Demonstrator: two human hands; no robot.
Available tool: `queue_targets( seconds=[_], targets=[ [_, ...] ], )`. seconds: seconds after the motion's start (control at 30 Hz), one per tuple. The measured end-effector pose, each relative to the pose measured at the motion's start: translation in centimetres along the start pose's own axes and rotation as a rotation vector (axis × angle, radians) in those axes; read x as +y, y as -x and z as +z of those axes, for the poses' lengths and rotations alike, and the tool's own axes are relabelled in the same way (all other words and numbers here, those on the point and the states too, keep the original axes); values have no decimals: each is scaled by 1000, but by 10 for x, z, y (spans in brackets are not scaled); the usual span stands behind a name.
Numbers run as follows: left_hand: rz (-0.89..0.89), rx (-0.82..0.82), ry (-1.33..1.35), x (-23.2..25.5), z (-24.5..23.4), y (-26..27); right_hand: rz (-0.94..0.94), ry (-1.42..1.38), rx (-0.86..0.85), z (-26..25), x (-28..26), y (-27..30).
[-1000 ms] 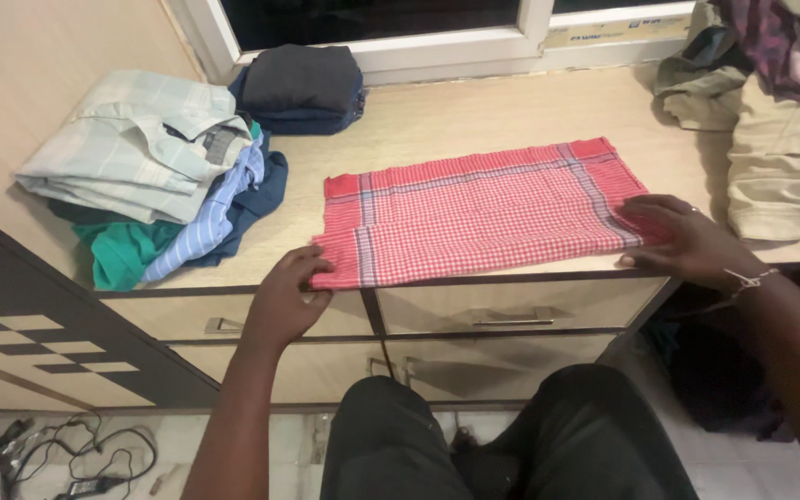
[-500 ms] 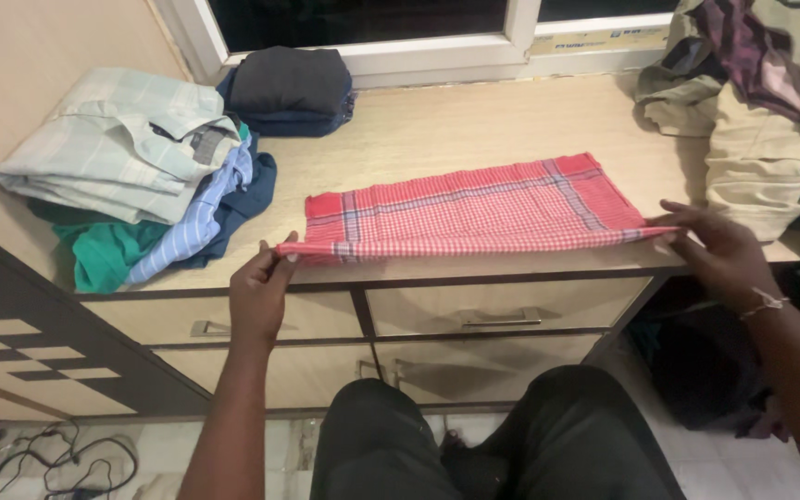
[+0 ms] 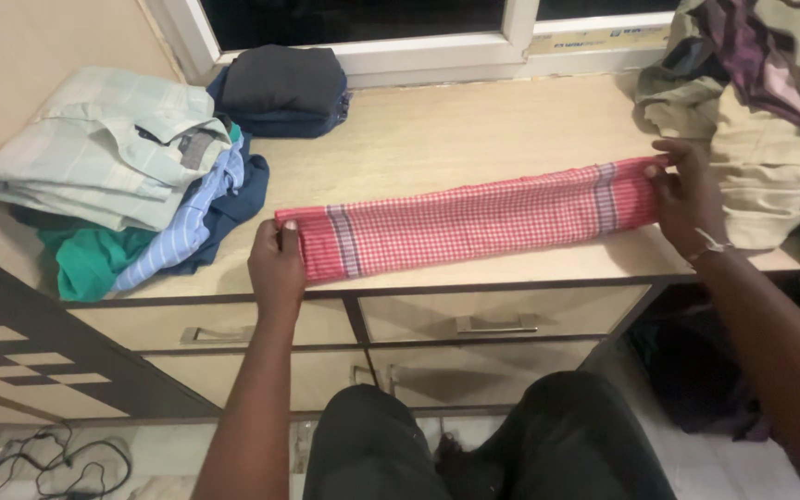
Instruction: The person folds a red and white checkered cloth on a low dresser, then picks up a dark gray t-shirt from a pile, lays it flat, and folds it neatly. The folded items are placed on the dresser surface.
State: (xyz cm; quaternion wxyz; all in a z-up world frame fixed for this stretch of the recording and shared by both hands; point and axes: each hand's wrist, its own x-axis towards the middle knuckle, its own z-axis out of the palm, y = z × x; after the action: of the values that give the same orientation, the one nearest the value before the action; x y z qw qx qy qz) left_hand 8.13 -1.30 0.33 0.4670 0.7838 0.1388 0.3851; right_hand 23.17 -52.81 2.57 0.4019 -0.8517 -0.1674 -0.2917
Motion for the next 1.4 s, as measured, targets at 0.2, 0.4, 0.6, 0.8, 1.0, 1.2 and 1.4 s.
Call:
queue_targets(
  seconds=[0.2,0.4,0.6,0.8,1.0,1.2,1.4],
  targets=[
    [-129,57,-285,-4,9,3,86,167,7,35,0,-38],
    [-137,107,-405,-2,15,0,-18,228,-45,72,38,-67],
    [-179,74,-387,-3,12,-7,44,340,-21,87,48,-54],
    [-81,49,-447,-10,13,-20,-24,474,-10,81,56,-46],
    [-26,63,-474,-3,16,-16,-33,497,-28,83,56,-45],
    [305,208,-530,18,13,-12,-337,598,192,75,14,-39],
    [459,-217,-644,48,56,2,-385,391,-115,109,-65,-28]
  ],
)
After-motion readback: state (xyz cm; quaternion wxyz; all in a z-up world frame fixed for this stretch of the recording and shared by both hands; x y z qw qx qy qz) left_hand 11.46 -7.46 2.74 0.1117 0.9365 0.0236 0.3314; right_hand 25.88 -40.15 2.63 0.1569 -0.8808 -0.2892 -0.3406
